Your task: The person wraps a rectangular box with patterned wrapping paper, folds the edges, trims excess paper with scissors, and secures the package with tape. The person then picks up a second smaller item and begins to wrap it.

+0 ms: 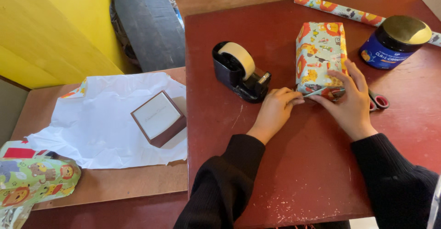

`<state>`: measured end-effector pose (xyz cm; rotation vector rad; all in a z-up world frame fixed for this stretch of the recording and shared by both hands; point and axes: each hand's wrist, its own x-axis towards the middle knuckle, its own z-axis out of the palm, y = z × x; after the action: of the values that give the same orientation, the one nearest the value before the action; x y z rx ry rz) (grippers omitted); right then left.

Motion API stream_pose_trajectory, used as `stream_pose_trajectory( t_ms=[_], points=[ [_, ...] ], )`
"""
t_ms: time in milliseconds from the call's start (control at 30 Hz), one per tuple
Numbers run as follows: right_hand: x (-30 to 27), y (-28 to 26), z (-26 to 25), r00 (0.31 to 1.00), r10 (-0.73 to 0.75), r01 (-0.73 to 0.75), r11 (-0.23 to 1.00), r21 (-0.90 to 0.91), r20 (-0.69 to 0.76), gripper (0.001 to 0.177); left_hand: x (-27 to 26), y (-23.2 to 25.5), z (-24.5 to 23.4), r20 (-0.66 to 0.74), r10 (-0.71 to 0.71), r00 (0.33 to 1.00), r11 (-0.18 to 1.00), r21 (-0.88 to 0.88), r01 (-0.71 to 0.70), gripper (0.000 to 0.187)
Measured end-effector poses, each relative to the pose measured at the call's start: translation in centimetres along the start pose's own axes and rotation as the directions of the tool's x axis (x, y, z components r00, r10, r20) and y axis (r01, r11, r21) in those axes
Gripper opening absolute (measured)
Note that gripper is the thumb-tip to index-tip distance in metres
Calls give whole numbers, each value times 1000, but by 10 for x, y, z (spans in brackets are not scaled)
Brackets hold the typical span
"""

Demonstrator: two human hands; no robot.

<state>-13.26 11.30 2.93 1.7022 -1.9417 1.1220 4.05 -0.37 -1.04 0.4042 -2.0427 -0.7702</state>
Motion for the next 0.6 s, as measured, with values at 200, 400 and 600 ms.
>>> stream_pose_trajectory(
  t_ms=[200, 400, 600],
  points=[
    [-3, 12, 8, 1000, -7, 8, 998, 61, -18, 59, 1, -5, 4, 9, 21, 1000, 998, 60, -22, 16],
    [-2, 17, 11, 999, -4, 6, 999, 46, -42, 56, 6, -3, 9, -20, -3, 1000, 993, 121, 5, 16],
    [-3, 16, 11, 999, 19, -17, 999, 48, -49, 53, 8, 2, 9, -28, -2, 1000, 986, 168, 7, 11]
  ],
)
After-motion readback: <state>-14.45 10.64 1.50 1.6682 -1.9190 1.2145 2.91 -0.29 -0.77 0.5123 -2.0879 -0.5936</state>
